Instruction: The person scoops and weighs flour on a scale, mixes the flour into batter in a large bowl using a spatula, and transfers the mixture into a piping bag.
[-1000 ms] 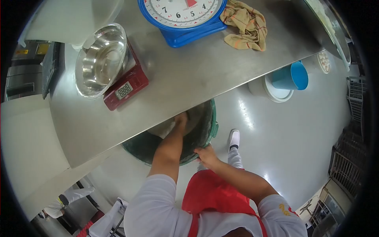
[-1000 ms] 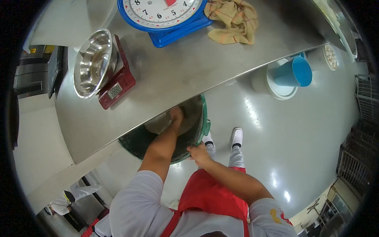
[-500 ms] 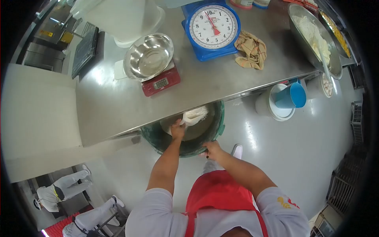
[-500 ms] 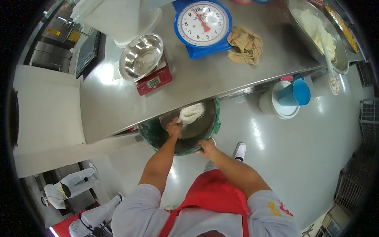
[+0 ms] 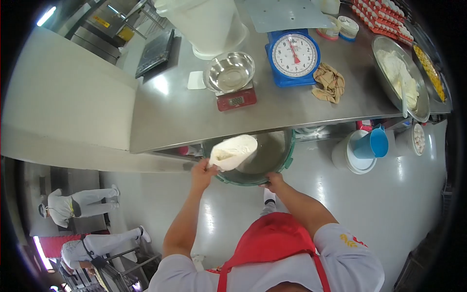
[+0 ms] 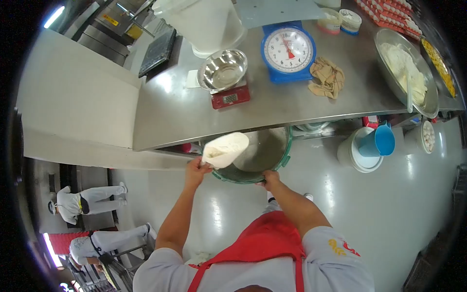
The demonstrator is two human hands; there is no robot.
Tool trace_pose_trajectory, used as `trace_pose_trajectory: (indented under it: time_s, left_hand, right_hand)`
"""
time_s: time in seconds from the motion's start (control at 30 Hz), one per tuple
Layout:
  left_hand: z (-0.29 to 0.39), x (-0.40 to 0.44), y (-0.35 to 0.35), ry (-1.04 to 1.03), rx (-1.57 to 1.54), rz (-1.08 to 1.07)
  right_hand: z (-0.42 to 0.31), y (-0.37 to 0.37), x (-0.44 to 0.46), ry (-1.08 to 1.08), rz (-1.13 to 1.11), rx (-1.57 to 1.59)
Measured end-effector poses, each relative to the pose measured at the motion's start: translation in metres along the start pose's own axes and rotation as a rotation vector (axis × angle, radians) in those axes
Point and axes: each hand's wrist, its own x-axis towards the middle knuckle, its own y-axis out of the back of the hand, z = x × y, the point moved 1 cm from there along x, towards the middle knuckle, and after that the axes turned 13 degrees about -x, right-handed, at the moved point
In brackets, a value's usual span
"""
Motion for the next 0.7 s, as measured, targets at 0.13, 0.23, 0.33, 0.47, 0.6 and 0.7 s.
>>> trace_pose_trajectory:
  time_s: [0.13, 0.23, 0.33, 0.47, 0.6, 0.7]
  left_hand:
    - [0.097, 0.015, 0.005, -0.013, -0.164, 0.058]
    - [0.156, 0.045, 0.012, 0.006, -0.041, 0.072]
    - [0.192, 0.093, 0.017, -0.160, 0.045, 0.037]
    - [0.232, 0.144, 0.003, -0.235, 0.227, 0.027]
    - [0.250, 0.171, -0.010, -0.271, 0.227, 0.039]
    - [0.249, 0.185, -0.012, -0.239, 0.195, 0.007]
  right_hand:
    - [0.005, 0.002, 0.006, 0.107, -0.057, -0.043]
    - [0.008, 0.001, 0.011, 0.051, -0.016, 0.053]
    - [0.008, 0.001, 0.013, 0.031, -0.019, 0.081]
    - [0.005, 0.000, 0.008, 0.006, 0.011, 0.038]
    - [0.007, 0.001, 0.007, 0.042, -0.007, 0.052]
    - [0.006, 0.000, 0.005, 0.037, -0.027, 0.063]
